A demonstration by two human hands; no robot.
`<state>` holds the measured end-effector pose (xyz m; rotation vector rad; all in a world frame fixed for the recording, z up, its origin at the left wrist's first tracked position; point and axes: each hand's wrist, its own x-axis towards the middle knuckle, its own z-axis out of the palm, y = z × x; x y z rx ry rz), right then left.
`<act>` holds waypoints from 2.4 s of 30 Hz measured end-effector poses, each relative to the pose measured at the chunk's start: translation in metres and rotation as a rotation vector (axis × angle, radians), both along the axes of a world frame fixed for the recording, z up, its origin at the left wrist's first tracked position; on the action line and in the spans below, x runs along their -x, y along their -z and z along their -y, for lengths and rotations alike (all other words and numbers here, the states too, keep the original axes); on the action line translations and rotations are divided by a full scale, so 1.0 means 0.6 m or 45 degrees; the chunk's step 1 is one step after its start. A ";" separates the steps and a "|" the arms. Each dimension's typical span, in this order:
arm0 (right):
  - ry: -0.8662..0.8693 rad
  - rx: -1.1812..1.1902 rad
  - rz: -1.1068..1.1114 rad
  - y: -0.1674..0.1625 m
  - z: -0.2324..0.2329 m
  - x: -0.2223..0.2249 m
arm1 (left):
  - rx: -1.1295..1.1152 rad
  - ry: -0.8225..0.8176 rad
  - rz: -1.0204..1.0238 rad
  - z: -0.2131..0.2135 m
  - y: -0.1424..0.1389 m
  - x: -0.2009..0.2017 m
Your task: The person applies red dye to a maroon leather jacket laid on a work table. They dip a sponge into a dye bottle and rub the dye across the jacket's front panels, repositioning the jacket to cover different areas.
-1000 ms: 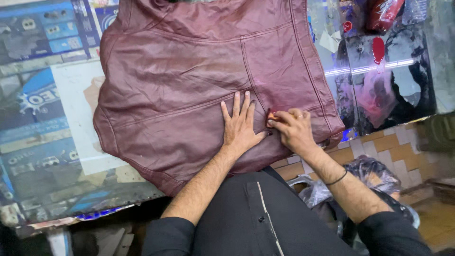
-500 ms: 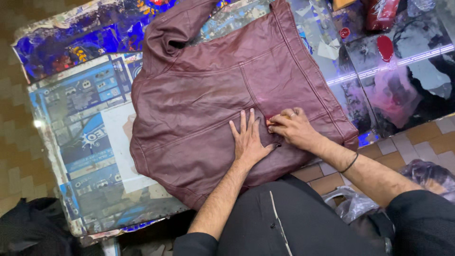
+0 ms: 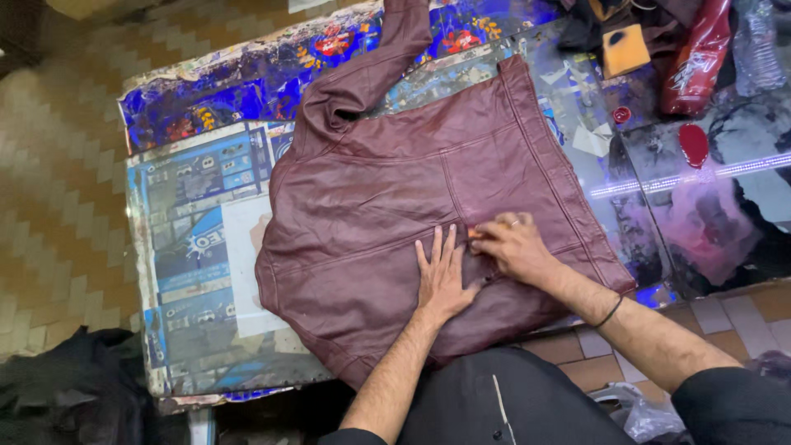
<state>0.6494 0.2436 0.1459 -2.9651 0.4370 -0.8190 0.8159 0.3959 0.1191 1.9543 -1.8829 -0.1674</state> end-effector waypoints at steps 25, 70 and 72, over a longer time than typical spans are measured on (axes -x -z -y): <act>-0.281 0.216 -0.263 -0.068 0.088 -0.214 | 0.056 -0.133 -0.183 -0.002 -0.041 -0.141; -0.375 0.257 -0.292 -0.081 0.309 -0.442 | 0.030 -0.171 -0.085 0.207 -0.077 -0.400; -0.105 0.282 -0.225 -0.080 0.322 -0.465 | 0.041 -0.173 -0.131 0.208 -0.076 -0.414</act>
